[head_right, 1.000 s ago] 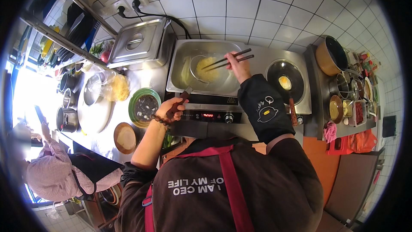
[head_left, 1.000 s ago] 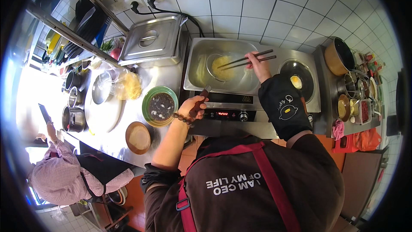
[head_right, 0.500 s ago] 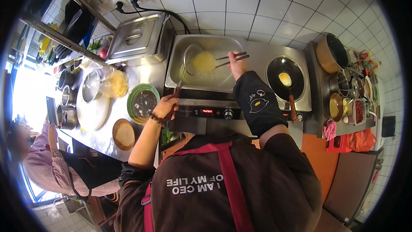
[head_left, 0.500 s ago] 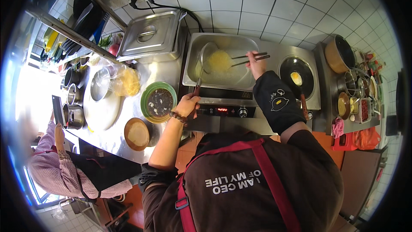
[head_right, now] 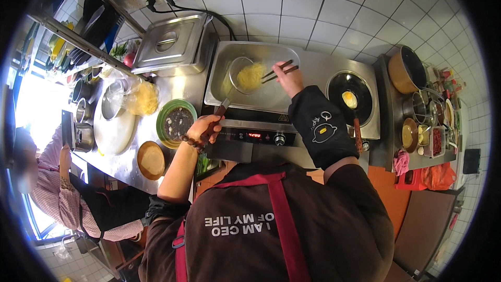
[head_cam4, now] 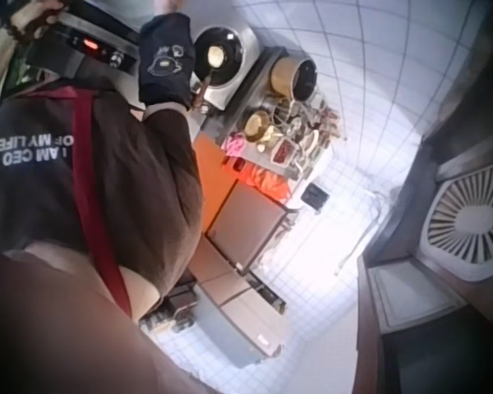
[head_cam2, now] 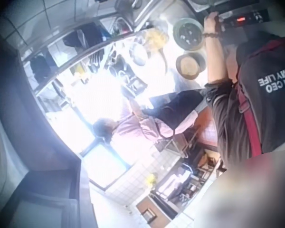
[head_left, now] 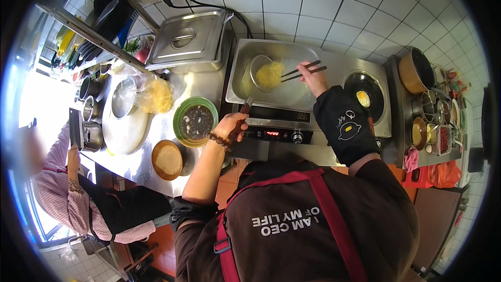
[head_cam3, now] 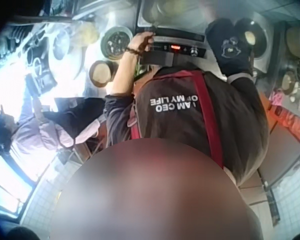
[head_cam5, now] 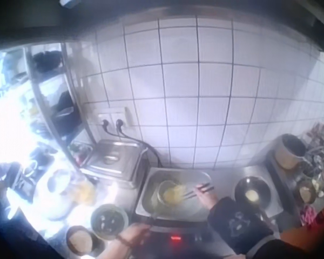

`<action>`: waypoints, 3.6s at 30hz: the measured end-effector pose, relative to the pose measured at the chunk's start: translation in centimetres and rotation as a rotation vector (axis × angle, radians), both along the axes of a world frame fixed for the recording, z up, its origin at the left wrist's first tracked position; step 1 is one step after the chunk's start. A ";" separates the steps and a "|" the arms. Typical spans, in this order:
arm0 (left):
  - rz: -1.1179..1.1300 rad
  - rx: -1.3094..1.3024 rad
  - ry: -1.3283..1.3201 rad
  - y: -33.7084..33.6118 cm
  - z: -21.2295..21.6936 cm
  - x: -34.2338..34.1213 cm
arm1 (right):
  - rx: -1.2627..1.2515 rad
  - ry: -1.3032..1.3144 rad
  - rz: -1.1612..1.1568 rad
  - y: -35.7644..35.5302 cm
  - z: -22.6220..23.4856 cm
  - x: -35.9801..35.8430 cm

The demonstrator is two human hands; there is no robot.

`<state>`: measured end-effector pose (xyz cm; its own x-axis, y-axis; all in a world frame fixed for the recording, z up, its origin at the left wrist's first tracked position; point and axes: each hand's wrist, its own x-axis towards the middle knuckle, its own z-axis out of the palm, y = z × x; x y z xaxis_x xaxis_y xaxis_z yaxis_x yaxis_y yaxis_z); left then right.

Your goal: The person prepares a bowl of noodle soup by adding seasonings and broth to a bowl, then using a strainer and chopsticks to transfer cooked noodles and vegetables from a boiling pot into the bowl. The finished dish is carried to a serving area.

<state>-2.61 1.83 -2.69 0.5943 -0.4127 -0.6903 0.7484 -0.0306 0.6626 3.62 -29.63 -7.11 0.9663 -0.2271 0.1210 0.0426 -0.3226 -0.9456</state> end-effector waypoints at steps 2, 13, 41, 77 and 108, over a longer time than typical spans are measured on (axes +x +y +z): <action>-0.015 0.011 -0.018 0.0 0.1 0.1 | 0.291 -0.052 -0.020 0.7 1.4 -0.3; -0.019 -0.039 0.067 -1.2 0.4 0.2 | 0.230 -0.055 0.056 0.3 2.9 0.2; -0.242 0.430 -0.520 11.6 -13.7 -18.5 | -0.071 -0.158 -0.071 -3.9 14.9 -14.2; -0.159 0.695 0.139 18.7 -23.4 -34.4 | -0.109 1.215 -0.034 -5.2 -16.7 -49.5; 0.019 0.649 0.407 10.0 -20.7 -52.3 | -0.321 1.172 0.155 -18.5 -22.2 -53.4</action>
